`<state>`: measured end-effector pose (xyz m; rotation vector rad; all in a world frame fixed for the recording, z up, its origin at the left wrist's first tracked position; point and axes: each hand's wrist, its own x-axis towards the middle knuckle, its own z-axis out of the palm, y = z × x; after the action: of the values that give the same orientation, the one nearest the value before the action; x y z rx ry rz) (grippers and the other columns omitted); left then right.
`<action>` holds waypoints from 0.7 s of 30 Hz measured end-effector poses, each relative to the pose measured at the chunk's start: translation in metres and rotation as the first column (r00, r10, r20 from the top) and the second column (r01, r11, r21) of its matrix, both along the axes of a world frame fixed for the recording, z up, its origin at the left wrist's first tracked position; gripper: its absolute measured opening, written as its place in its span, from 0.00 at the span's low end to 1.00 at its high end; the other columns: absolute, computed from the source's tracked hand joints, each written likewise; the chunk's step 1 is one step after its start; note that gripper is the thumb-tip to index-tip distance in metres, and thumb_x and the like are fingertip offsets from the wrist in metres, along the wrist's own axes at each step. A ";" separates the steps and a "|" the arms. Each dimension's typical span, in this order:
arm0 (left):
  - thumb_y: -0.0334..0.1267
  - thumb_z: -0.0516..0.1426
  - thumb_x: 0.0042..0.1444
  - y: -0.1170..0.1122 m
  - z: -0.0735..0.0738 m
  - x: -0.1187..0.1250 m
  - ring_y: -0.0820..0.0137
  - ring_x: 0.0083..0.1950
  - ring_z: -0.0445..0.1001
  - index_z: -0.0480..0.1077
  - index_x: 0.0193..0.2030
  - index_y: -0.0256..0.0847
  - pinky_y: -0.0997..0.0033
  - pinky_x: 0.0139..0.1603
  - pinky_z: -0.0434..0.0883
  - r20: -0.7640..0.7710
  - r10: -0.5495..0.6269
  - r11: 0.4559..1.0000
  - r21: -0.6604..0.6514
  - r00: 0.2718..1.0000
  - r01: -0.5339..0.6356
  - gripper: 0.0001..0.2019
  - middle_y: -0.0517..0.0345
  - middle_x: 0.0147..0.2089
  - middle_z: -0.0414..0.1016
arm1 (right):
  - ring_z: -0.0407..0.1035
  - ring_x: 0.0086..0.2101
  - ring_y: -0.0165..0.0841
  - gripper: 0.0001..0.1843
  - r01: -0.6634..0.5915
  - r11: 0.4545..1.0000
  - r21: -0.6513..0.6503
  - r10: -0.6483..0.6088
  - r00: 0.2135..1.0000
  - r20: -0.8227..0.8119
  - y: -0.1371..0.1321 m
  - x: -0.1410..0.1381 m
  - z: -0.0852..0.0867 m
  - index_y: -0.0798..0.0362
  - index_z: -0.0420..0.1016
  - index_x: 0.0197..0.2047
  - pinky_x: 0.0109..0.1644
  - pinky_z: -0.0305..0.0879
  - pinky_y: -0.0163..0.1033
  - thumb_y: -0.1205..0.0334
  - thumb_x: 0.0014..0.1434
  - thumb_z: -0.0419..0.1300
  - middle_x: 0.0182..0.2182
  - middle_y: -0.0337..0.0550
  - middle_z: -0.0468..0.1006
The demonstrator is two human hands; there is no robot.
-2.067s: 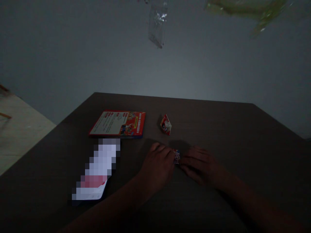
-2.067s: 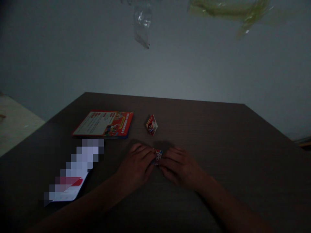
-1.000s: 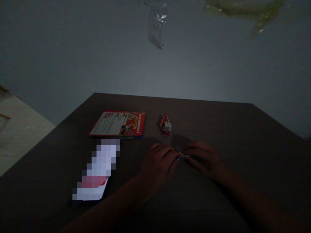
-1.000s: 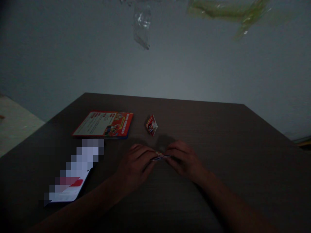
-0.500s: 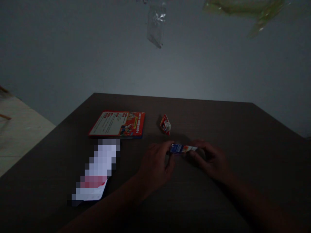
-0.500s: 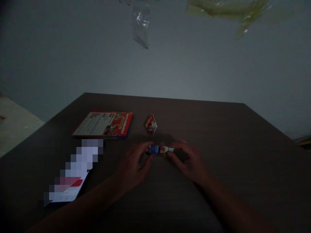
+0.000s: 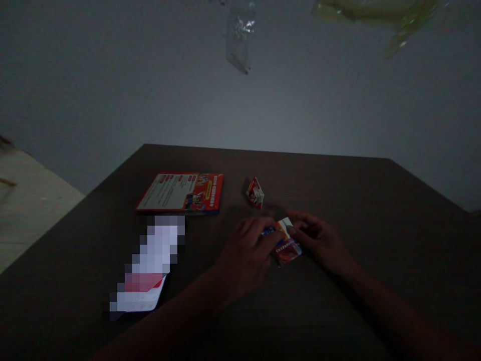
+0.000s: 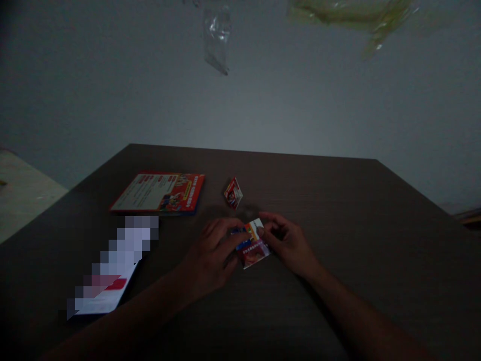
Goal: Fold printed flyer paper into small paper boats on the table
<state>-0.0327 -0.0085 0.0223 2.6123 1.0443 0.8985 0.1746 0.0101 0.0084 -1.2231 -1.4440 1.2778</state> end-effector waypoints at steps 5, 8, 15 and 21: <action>0.31 0.52 0.59 -0.001 0.004 0.002 0.62 0.54 0.64 0.67 0.48 0.44 0.59 0.54 0.61 -0.157 -0.171 0.985 -0.039 0.973 0.167 0.12 0.55 0.51 0.68 | 0.71 0.29 0.31 0.19 -0.136 0.980 0.145 0.094 0.959 0.267 -0.001 -0.001 0.000 0.54 0.66 0.52 0.34 0.68 0.38 0.55 0.60 0.57 0.30 0.40 0.76; 0.31 0.52 0.59 0.001 0.002 0.001 0.63 0.52 0.65 0.69 0.45 0.44 0.60 0.53 0.61 -0.218 -0.179 0.984 -0.065 0.959 0.169 0.09 0.55 0.49 0.69 | 0.72 0.38 0.35 0.15 -0.255 0.914 0.314 0.076 0.871 0.485 -0.001 -0.001 0.003 0.52 0.68 0.51 0.44 0.68 0.44 0.58 0.62 0.54 0.38 0.45 0.77; 0.32 0.55 0.56 0.004 -0.005 -0.002 0.63 0.50 0.66 0.69 0.45 0.43 0.60 0.51 0.64 -0.256 -0.133 0.988 -0.112 0.957 0.107 0.10 0.54 0.50 0.68 | 0.69 0.44 0.36 0.13 -0.463 0.794 0.394 0.147 0.775 0.615 -0.003 0.008 0.014 0.50 0.70 0.48 0.49 0.66 0.44 0.62 0.60 0.58 0.42 0.46 0.75; 0.31 0.54 0.57 0.003 -0.006 -0.002 0.62 0.51 0.65 0.68 0.48 0.41 0.61 0.51 0.66 -0.253 -0.098 0.988 -0.138 0.963 0.065 0.12 0.53 0.50 0.68 | 0.68 0.45 0.39 0.18 -0.578 0.700 0.418 0.113 0.668 0.735 -0.005 0.012 0.010 0.50 0.72 0.47 0.50 0.64 0.48 0.59 0.52 0.65 0.45 0.47 0.74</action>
<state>-0.0343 -0.0054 0.0165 2.6900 1.0059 0.4628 0.1866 0.0053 0.0179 -0.9479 -2.5133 0.4348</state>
